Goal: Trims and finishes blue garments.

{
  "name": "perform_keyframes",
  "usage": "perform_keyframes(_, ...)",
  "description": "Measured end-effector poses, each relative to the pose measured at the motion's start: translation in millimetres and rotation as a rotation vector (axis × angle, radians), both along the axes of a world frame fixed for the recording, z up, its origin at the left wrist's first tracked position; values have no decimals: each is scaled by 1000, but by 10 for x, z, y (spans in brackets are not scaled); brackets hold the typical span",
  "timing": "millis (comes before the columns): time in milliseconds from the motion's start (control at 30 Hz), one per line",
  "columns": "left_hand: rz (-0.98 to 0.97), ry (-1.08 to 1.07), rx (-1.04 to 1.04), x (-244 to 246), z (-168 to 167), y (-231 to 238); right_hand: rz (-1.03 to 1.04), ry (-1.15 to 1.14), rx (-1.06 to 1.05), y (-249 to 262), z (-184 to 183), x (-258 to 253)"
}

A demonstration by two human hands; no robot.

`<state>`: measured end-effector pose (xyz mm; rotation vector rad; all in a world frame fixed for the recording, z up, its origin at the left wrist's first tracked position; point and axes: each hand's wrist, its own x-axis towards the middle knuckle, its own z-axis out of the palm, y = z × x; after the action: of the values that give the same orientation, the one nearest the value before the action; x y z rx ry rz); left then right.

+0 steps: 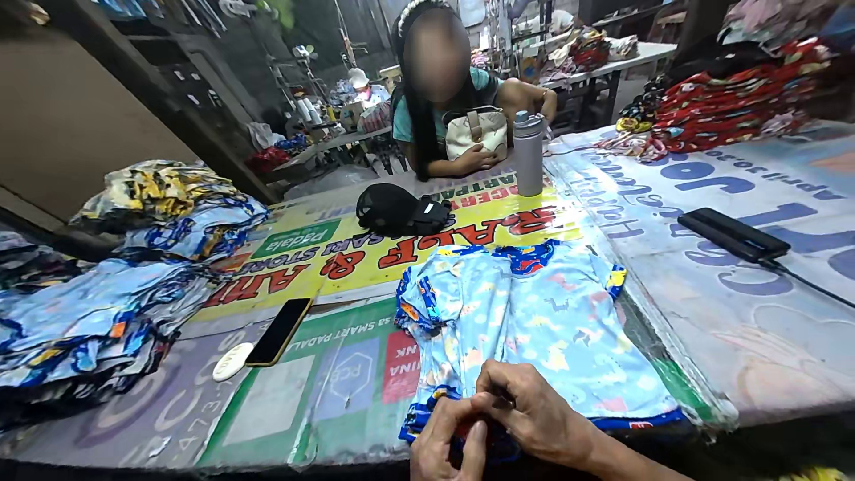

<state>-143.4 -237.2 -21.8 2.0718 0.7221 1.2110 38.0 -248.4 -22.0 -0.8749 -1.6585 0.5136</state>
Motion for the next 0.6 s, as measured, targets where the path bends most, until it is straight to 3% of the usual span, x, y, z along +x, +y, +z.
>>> perform_keyframes(233, -30, 72, 5, -76, 89, 71, -93, -221, 177, -45, 60, -42)
perform_keyframes(433, -119, 138, -79, -130, 285, 188, -107, -329, -99, -148, 296, 103)
perform_keyframes(600, -193, 44, -193, -120, 443, 205, -18, -380, -230, -168, 435, 327)
